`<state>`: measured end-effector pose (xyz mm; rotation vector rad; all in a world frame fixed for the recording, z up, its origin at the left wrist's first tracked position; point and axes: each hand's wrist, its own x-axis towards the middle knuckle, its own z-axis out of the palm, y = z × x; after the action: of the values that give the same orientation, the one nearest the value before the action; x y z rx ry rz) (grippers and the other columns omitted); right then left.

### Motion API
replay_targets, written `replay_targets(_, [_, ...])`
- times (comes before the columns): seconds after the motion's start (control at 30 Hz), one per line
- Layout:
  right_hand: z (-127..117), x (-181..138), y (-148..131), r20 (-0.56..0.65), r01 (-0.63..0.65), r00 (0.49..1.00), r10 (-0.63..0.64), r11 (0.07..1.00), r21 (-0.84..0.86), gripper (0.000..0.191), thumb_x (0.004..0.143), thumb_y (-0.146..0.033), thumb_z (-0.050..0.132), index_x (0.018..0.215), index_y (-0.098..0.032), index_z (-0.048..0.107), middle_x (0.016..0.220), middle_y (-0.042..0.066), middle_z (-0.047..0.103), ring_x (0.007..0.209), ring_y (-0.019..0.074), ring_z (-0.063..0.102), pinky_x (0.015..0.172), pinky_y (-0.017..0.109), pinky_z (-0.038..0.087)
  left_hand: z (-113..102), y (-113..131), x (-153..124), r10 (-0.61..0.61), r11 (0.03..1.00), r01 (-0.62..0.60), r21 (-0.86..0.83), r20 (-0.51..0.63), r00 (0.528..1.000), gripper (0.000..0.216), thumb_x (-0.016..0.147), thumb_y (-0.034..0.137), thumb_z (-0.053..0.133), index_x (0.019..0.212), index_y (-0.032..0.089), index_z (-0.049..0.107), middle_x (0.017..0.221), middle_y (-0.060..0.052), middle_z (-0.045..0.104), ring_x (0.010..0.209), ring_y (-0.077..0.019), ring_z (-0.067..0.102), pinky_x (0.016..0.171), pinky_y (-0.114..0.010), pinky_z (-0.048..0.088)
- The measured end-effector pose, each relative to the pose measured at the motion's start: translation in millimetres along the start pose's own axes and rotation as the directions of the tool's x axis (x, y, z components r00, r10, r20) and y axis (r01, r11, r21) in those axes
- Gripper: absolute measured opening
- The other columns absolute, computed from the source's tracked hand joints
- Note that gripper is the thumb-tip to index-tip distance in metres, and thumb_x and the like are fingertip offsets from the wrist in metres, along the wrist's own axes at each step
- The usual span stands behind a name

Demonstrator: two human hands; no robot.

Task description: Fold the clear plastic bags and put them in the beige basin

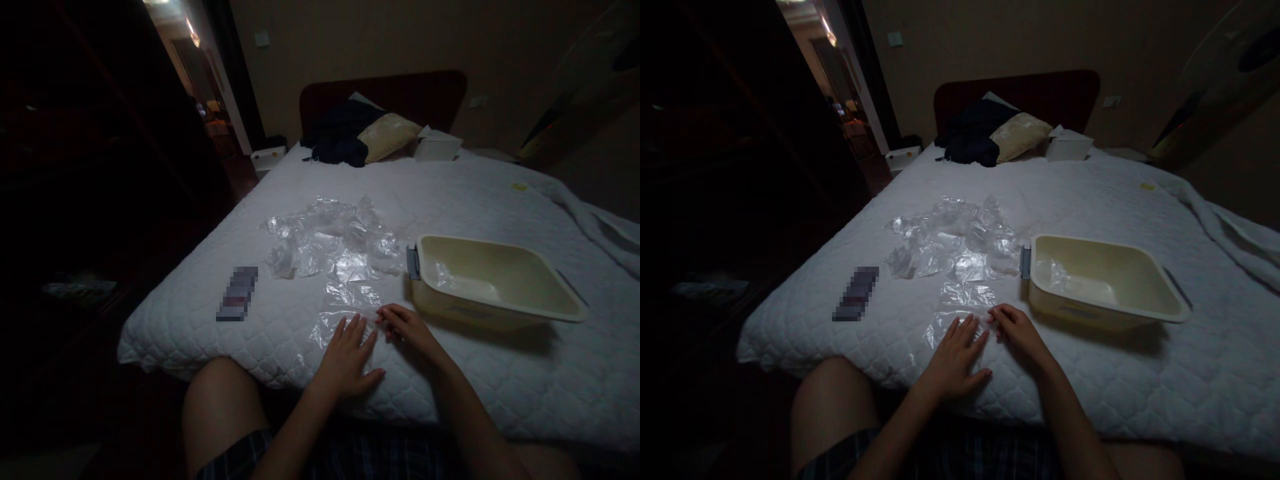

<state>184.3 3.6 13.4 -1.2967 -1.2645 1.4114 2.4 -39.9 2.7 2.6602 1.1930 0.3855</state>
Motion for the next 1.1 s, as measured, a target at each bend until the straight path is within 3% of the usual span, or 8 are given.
replay_targets(0.1, [-8,11,5,-0.139,0.014,0.990,-0.015,1.000,-0.010,0.033,0.070,-0.049,0.055,0.083,-0.019,0.057,0.068,0.001,0.059,0.042,0.0085,0.045,0.039,0.022,0.033,-3,0,0,-0.001,1.000,0.001,0.015,0.015,1.000,0.067,0.079,0.058,0.033,0.132,0.018,0.028,0.139,-0.011,0.028,0.131,-0.0265,0.012,0.106,-0.050,0.009])
replay_targets(0.2, [-13,26,8,-0.217,0.075,0.972,-0.087,0.995,-0.065,0.030,0.066,-0.045,0.060,0.079,-0.018,0.058,0.068,0.001,0.058,0.054,0.0126,0.052,0.047,0.024,0.039,-7,0,0,0.014,0.999,-0.014,0.034,0.008,1.000,0.066,0.079,0.058,0.032,0.130,0.015,0.031,0.138,-0.012,0.030,0.131,-0.0271,0.014,0.105,-0.052,0.007])
replay_targets(0.33, [-6,40,13,-0.190,0.144,0.968,-0.164,0.983,-0.117,0.028,0.064,-0.041,0.063,0.077,-0.017,0.059,0.069,0.002,0.059,0.063,0.0151,0.054,0.059,0.027,0.043,-10,1,0,0.032,0.998,-0.032,0.048,-0.008,0.999,0.062,0.080,0.056,0.032,0.127,0.015,0.036,0.139,-0.012,0.028,0.130,-0.0279,0.016,0.104,-0.053,0.010])
replay_targets(0.6, [-9,32,20,-0.222,0.135,0.967,-0.127,0.990,0.025,0.027,0.065,-0.038,0.063,0.084,-0.019,0.058,0.078,0.004,0.062,0.069,0.0159,0.056,0.061,0.027,0.043,-8,-2,1,0.026,0.997,-0.026,0.068,-0.001,1.000,0.056,0.083,0.051,0.032,0.124,0.014,0.039,0.133,-0.012,0.040,0.126,-0.0244,0.028,0.105,-0.047,0.015])
replay_targets(0.73, [-15,28,20,-0.210,0.134,0.970,-0.120,0.989,0.054,0.024,0.062,-0.031,0.064,0.083,-0.020,0.058,0.081,0.004,0.063,0.076,0.0174,0.057,0.067,0.029,0.043,-11,-2,1,0.016,0.996,-0.015,0.087,-0.008,1.000,0.054,0.083,0.051,0.030,0.120,0.014,0.043,0.135,-0.012,0.035,0.128,-0.0254,0.024,0.106,-0.048,0.013])
replay_targets(1.0, [-18,22,23,-0.171,0.141,0.973,-0.153,0.987,-0.081,0.023,0.067,-0.033,0.059,0.086,-0.019,0.058,0.081,0.005,0.062,0.079,0.0196,0.057,0.067,0.030,0.044,-15,1,0,0.057,0.991,-0.055,0.126,-0.014,0.998,0.056,0.084,0.048,0.029,0.127,0.011,0.035,0.137,-0.013,0.032,0.130,-0.0250,0.019,0.106,-0.046,0.013])
replay_targets(1.1, [-17,23,26,-0.156,0.162,0.969,-0.194,0.968,-0.192,0.026,0.067,-0.036,0.060,0.086,-0.018,0.059,0.075,0.004,0.060,0.070,0.0172,0.055,0.063,0.029,0.044,-13,4,2,0.073,0.992,-0.073,0.107,0.008,0.997,0.059,0.084,0.049,0.028,0.129,0.011,0.032,0.138,-0.012,0.030,0.130,-0.0238,0.017,0.106,-0.043,0.014])
